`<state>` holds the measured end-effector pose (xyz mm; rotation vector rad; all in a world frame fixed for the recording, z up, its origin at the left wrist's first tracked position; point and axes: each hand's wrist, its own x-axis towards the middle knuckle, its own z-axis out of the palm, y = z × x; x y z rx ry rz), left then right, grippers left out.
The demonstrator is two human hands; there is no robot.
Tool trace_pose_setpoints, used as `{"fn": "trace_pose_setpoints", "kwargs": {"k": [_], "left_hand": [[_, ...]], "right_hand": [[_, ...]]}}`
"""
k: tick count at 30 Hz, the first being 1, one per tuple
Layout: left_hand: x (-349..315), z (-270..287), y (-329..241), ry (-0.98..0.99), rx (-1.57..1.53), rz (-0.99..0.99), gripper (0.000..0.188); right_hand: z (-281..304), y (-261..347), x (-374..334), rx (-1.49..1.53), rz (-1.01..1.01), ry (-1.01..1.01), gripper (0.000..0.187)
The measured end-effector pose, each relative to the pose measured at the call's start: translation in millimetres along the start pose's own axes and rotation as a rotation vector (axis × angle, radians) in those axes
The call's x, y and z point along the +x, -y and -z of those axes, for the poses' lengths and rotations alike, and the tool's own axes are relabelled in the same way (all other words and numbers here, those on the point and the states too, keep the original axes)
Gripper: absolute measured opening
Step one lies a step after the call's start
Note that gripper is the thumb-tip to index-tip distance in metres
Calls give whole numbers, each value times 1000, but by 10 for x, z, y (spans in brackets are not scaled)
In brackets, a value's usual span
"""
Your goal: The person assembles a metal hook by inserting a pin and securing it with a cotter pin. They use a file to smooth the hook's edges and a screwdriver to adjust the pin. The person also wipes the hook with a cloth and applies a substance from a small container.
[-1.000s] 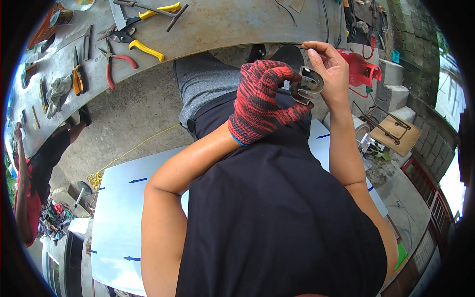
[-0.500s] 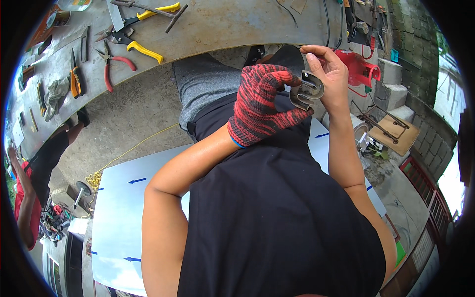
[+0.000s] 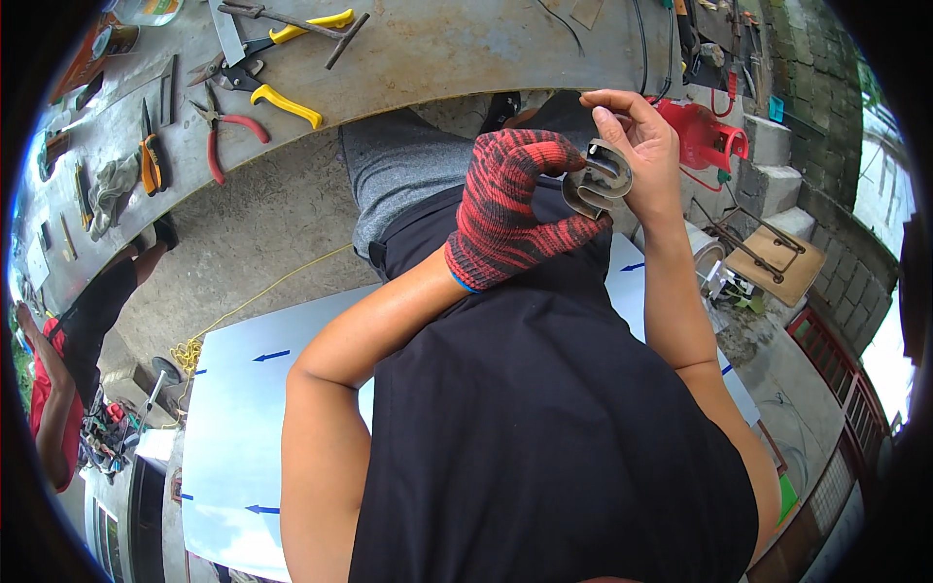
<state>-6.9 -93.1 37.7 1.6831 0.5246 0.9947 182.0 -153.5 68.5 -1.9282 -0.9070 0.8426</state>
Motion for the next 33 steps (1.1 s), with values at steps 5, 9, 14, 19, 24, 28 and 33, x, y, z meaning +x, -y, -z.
{"fn": "trace_pose_setpoints", "kwargs": {"k": [5, 9, 14, 19, 24, 28, 33], "left_hand": [[48, -7, 31, -33, 60, 30, 64], [187, 7, 444, -75, 280, 182, 60], [422, 91, 1215, -37, 558, 326, 57], [502, 153, 1435, 34, 791, 390, 55], [507, 190, 1319, 51, 765, 393, 60], [708, 626, 1338, -184, 746, 228, 50], [1599, 1628, 1623, -340, 926, 199, 28]], "right_hand": [[6, -57, 34, -29, 32, 1, 18], [42, -117, 31, -119, 104, -54, 16], [60, -131, 4, -195, 128, -49, 17], [7, -116, -17, -227, 182, -18, 17], [74, -166, -91, -165, 194, -93, 15], [131, -168, -126, -158, 185, -97, 15], [157, -193, -129, -147, 168, -109, 15]]}}
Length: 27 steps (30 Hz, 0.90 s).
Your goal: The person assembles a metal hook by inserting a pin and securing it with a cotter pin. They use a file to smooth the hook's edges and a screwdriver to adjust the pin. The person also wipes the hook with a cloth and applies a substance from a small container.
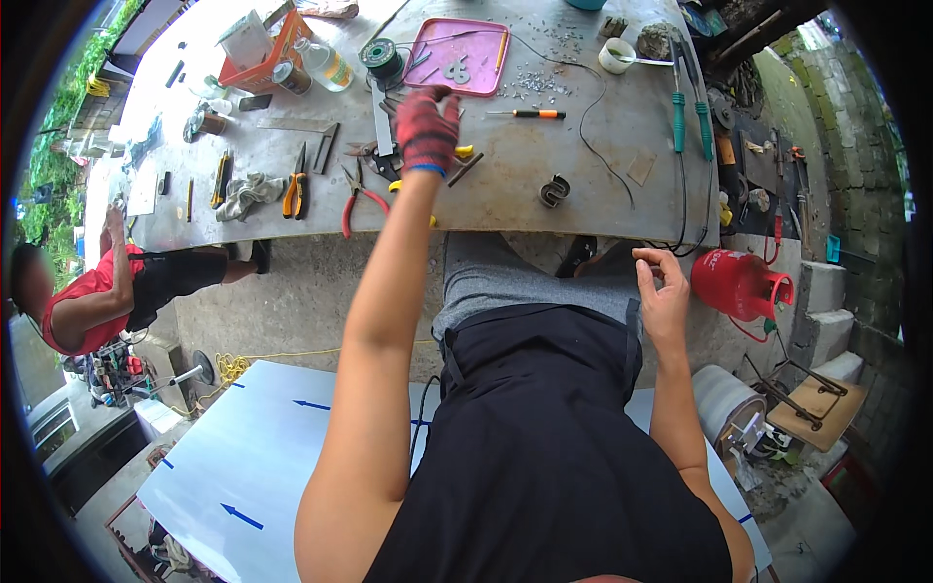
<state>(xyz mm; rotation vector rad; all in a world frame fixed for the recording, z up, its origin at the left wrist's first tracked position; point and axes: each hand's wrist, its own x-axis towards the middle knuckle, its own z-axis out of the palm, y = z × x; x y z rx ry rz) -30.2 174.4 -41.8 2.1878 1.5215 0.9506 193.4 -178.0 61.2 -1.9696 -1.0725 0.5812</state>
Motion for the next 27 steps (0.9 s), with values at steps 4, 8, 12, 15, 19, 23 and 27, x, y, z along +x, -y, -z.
{"fn": "trace_pose_setpoints", "kwargs": {"k": [4, 8, 12, 15, 19, 23, 27], "left_hand": [[601, -20, 319, 130, 260, 239, 24], [861, -219, 556, 263, 328, 286, 28], [945, -328, 566, 172, 467, 190, 30], [1015, -356, 546, 223, 535, 122, 29], [1028, -419, 518, 251, 599, 142, 27], [999, -483, 576, 177, 549, 148, 24], [1124, -509, 626, 261, 558, 181, 24]], "right_hand": [[13, 14, 19, -10, 26, -1, 15], [22, -64, 6, -37, -13, 18, 16], [55, -175, 13, -48, -66, 25, 16], [57, -174, 92, -40, -120, 37, 15], [1, -158, 214, -16, -132, 56, 14], [-40, -188, 270, 1, -118, 71, 14], [-43, -253, 269, -1, -140, 76, 14]]}}
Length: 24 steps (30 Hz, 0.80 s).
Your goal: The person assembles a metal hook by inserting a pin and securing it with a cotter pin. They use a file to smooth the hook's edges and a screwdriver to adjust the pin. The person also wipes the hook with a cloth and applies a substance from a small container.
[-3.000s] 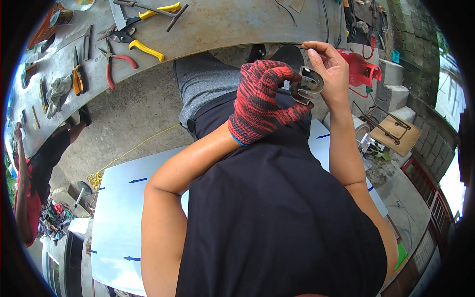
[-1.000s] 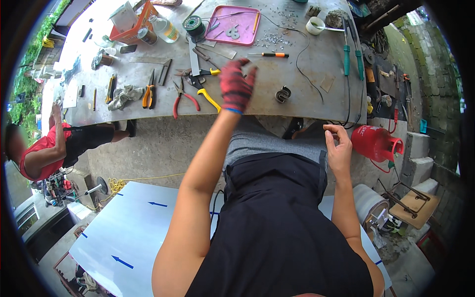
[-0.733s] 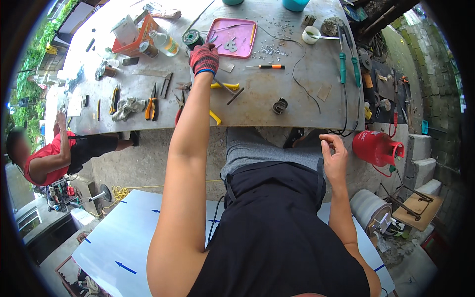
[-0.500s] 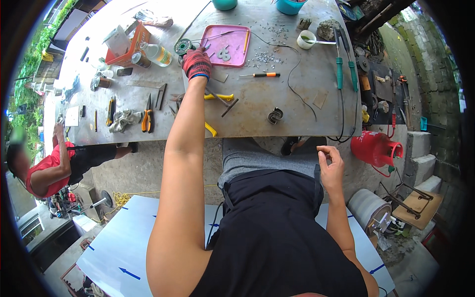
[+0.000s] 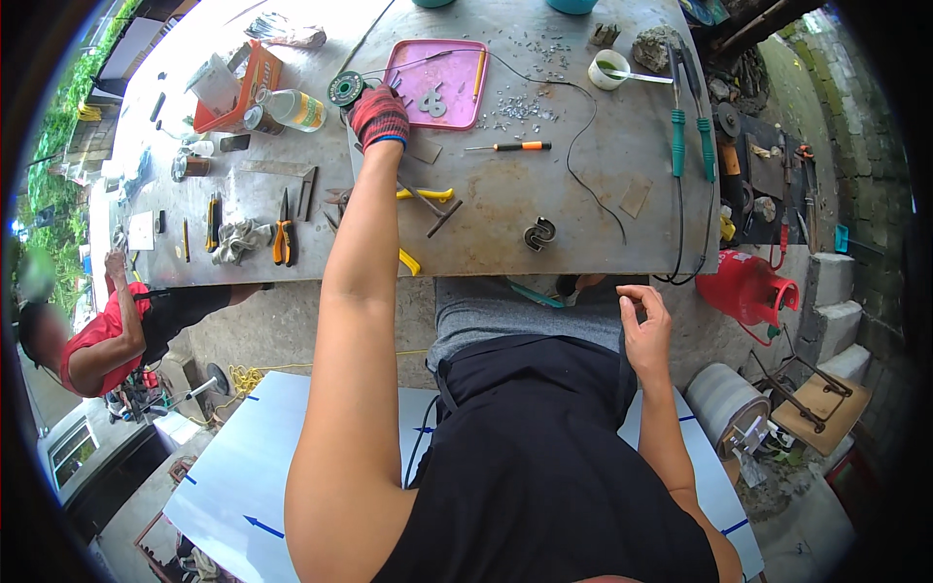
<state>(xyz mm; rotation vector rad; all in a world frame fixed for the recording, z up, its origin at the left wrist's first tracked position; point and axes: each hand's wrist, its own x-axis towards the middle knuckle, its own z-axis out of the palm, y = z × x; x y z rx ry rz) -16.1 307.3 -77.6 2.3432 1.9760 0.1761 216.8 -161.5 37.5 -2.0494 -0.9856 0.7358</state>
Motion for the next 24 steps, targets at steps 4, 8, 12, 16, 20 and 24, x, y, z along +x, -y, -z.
{"fn": "trace_pose_setpoints", "kwargs": {"k": [4, 8, 12, 16, 20, 24], "left_hand": [[147, 0, -37, 163, 169, 14, 29], [24, 12, 0, -1, 123, -28, 25], [-193, 438, -165, -48, -344, 5, 21], [-962, 785, -299, 53, -1236, -41, 28], [-2012, 1393, -668, 431, -1678, 63, 35], [-2711, 1361, -936, 474, -1880, 93, 37]], "right_hand": [[7, -15, -7, 17, 3, -7, 14], [22, 23, -22, 25, 13, -7, 14], [54, 64, -55, 36, 21, -37, 14], [-17, 235, 32, 78, 103, -52, 14], [-127, 630, 145, 113, 252, -25, 15], [-210, 935, 147, 174, 362, -6, 15]]}}
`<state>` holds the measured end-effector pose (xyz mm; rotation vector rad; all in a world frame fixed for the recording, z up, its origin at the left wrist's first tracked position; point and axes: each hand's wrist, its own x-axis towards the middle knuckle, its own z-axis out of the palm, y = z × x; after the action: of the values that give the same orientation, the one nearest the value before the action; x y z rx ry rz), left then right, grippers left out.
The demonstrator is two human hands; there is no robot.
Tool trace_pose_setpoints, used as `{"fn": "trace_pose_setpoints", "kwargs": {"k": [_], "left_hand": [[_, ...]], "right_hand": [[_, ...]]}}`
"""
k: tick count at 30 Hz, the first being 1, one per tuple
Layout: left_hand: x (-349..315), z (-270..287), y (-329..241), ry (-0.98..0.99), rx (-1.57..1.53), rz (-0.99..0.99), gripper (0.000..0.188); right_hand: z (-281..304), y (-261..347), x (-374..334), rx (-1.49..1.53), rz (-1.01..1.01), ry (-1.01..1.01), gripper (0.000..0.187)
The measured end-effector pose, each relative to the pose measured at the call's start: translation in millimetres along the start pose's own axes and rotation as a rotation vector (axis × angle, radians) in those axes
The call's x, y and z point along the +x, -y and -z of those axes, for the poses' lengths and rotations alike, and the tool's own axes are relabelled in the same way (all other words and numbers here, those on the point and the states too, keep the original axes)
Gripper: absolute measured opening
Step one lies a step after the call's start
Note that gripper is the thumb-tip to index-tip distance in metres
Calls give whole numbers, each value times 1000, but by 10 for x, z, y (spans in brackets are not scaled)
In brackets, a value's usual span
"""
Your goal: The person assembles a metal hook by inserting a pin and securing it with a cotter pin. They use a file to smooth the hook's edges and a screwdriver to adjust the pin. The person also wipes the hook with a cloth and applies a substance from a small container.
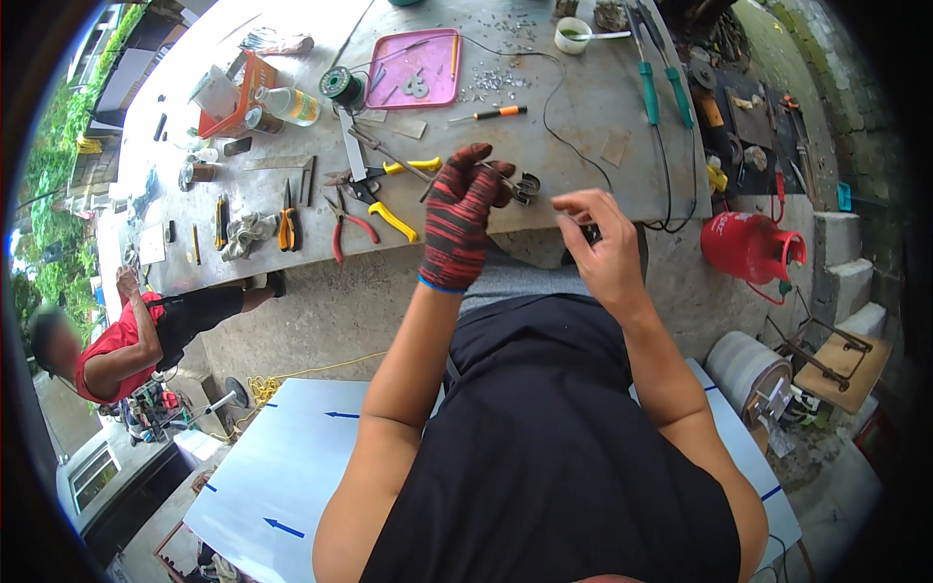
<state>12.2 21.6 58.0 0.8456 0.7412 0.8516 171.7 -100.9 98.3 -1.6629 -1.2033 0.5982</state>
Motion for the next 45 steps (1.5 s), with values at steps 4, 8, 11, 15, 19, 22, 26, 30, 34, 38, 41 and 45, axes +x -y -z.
{"fn": "trace_pose_setpoints", "kwargs": {"k": [4, 8, 11, 15, 19, 22, 26, 30, 34, 38, 41, 45], "left_hand": [[-352, -263, 114, 29, 53, 31, 40], [-537, -388, 177, 57, 54, 40, 40], [-601, -420, 235, 96, 29, 27, 39], [-635, -452, 278, 149, -45, 15, 31], [-668, -458, 246, 130, -50, 77, 20], [-698, -474, 217, 135, -20, 51, 17], [-704, -434, 279, 131, -34, 38, 19], [-695, -345, 346, 120, -98, 68, 19], [-728, -395, 383, 62, -251, 60, 18], [-714, -337, 455, 79, -235, 68, 17], [-709, -310, 481, 65, -224, 83, 17], [-668, -259, 506, 76, -255, 124, 20]], "right_hand": [[-21, 64, -102, 165, -165, 38, 15], [-5, 74, -258, 183, -275, 35, 15], [3, 11, -357, 241, -272, -4, 13], [46, 24, -413, 177, -211, -56, 10], [107, 9, -438, 164, -206, -47, 9], [145, 20, -458, 156, -223, -42, 9], [106, -82, -482, 345, -224, -88, 10], [92, -72, -460, 595, -283, -90, 10], [37, -39, -462, 684, -330, -62, 10], [29, -78, -466, 705, -365, -61, 11], [30, -11, -418, 686, -316, -56, 11], [11, -56, -347, 627, -307, -52, 9]]}}
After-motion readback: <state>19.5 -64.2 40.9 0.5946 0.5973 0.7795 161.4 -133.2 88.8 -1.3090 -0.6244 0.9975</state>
